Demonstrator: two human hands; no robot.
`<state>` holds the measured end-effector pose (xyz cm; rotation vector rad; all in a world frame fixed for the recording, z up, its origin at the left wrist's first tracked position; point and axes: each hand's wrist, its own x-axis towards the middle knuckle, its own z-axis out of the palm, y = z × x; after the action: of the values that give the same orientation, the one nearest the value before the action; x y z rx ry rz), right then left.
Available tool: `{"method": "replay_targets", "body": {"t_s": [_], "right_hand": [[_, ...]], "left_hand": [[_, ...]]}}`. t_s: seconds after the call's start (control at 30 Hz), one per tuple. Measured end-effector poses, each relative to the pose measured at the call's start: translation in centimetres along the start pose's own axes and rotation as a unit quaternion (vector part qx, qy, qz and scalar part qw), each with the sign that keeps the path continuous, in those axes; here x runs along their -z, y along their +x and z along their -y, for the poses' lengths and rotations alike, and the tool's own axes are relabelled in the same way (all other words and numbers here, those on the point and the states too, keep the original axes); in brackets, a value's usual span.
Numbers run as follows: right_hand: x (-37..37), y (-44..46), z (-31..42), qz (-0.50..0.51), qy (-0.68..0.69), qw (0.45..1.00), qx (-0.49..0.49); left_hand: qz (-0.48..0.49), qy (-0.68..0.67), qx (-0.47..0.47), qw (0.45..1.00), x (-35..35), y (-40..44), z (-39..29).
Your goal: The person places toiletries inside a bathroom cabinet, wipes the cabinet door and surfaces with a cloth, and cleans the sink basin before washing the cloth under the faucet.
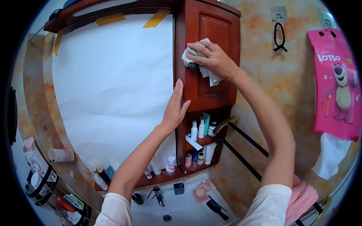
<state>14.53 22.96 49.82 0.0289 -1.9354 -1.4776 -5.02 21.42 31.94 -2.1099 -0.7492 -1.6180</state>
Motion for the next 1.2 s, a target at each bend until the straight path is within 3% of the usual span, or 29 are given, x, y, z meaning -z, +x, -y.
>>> {"method": "replay_targets", "body": {"t_s": [0.07,0.2,0.33,0.4,0.53,0.63,0.77,0.87,0.93,1.0,1.1,1.2], "right_hand": [[0.5,0.8,-1.7,0.02,-0.005,0.999,0.041],[-0.8,1.8,-2.3,-0.065,-0.067,0.992,-0.081],[-1.0,-1.0,0.8,-0.03,0.036,0.996,-0.074],[0.0,-2.3,0.2,0.0,0.004,0.997,-0.081],[-0.3,-1.1,-1.1,-0.073,0.002,0.986,-0.147],[-2.0,1.3,-1.9,-0.09,0.055,0.993,-0.049],[-2.3,2.1,-5.9,-0.124,0.049,0.981,-0.139],[-1.9,2.1,-3.9,-0.12,0.078,0.983,-0.115],[-1.5,1.7,-2.5,-0.087,0.15,0.983,-0.062],[-1.1,0.2,-1.8,-0.041,0.134,0.988,-0.065],[-1.9,-2.2,-0.8,-0.075,0.074,0.991,-0.087],[-2.6,-4.1,4.1,-0.071,0.01,0.983,-0.17]], "left_hand": [[0.003,0.001,0.001,1.0,0.1,0.0,0.0],[0.002,0.008,0.001,1.0,0.0,0.0,-0.2],[0.0,0.01,0.002,1.0,0.0,0.0,-0.1],[0.003,0.008,0.006,1.0,-0.1,-0.2,-0.2],[0.012,0.013,0.016,1.0,-0.2,-0.3,-0.4],[0.009,0.012,0.002,1.0,-0.2,0.0,0.0],[0.016,0.004,0.001,1.0,-0.3,-0.2,0.2],[0.019,0.021,0.002,1.0,-0.5,-0.3,0.5],[0.02,0.019,0.001,1.0,-0.6,-0.2,0.5],[0.023,0.021,0.003,1.0,-0.5,-0.4,0.4],[0.02,0.025,0.004,0.999,-0.5,-0.2,0.3],[0.014,0.026,0.004,1.0,-0.6,-0.3,0.4]]}}
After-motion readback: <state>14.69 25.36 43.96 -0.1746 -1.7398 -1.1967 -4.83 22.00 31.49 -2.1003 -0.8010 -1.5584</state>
